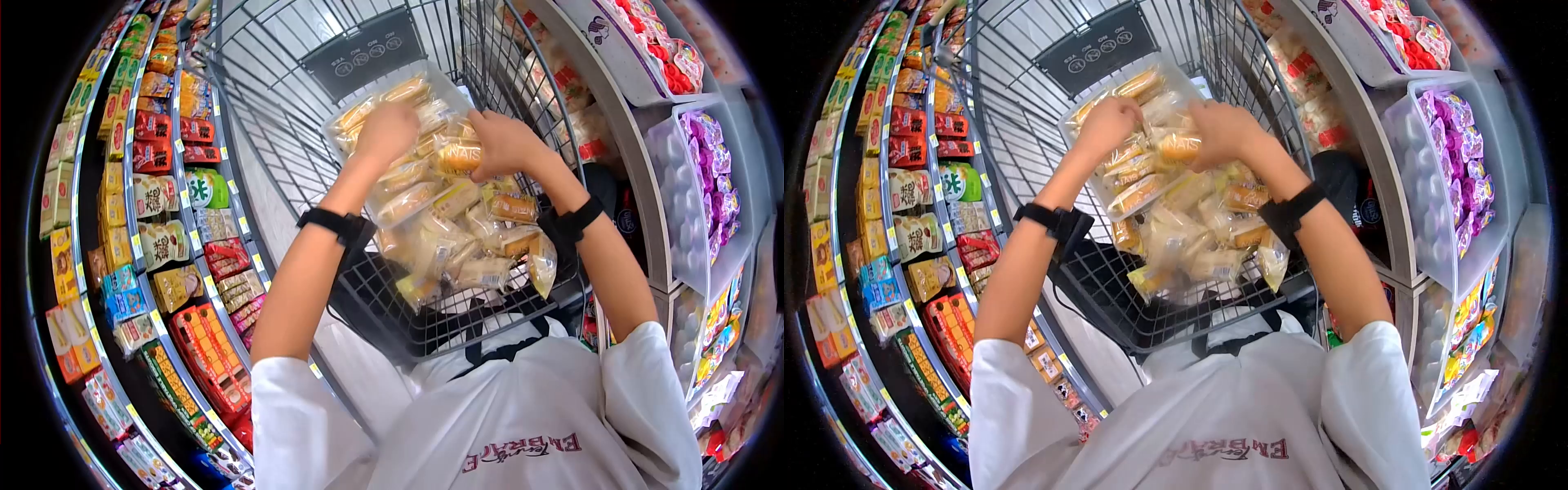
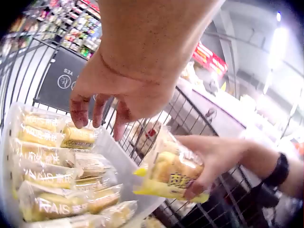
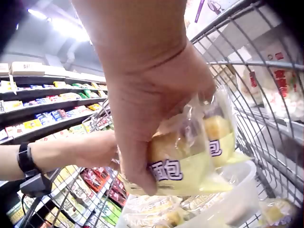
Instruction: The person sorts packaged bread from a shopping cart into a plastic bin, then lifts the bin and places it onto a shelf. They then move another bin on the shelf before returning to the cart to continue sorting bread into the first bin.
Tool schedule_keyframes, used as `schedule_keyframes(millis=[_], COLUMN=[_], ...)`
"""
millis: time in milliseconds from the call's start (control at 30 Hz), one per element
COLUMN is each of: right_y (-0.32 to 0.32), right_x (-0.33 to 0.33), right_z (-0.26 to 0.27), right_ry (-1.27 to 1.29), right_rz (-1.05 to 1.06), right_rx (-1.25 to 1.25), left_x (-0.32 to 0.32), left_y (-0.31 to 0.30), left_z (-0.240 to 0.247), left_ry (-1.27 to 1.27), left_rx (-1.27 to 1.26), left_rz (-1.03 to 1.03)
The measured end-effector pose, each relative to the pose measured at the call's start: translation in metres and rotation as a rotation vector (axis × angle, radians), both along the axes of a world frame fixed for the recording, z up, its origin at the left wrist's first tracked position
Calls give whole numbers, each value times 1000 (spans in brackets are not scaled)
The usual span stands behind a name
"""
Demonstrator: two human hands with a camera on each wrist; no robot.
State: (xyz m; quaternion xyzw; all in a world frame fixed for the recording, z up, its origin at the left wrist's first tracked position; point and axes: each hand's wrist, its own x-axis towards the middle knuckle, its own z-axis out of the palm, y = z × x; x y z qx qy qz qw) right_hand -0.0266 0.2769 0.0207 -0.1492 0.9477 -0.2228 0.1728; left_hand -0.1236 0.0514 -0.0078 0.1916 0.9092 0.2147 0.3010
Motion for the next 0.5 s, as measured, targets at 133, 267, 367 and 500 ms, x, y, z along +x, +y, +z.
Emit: schedule_keyframes(millis=[133,267,367,500], right_y=[-4,-8,-13,-19], right_x=[17,13,6,-20], right_z=[-8,-28,-36,-43], right_ry=[79,139,238,270], right_rz=[-45,-42,-36,13], right_rx=[180,240,254,285], left_x=[13,-4,-19,-40], left_y=[43,54,54,38], left_z=[-30,-76,-61,-34], left_ry=[388,595,557,417], left_rx=[-301,-671,-723,-778], left_rz=[-371,-685,-560,-619])
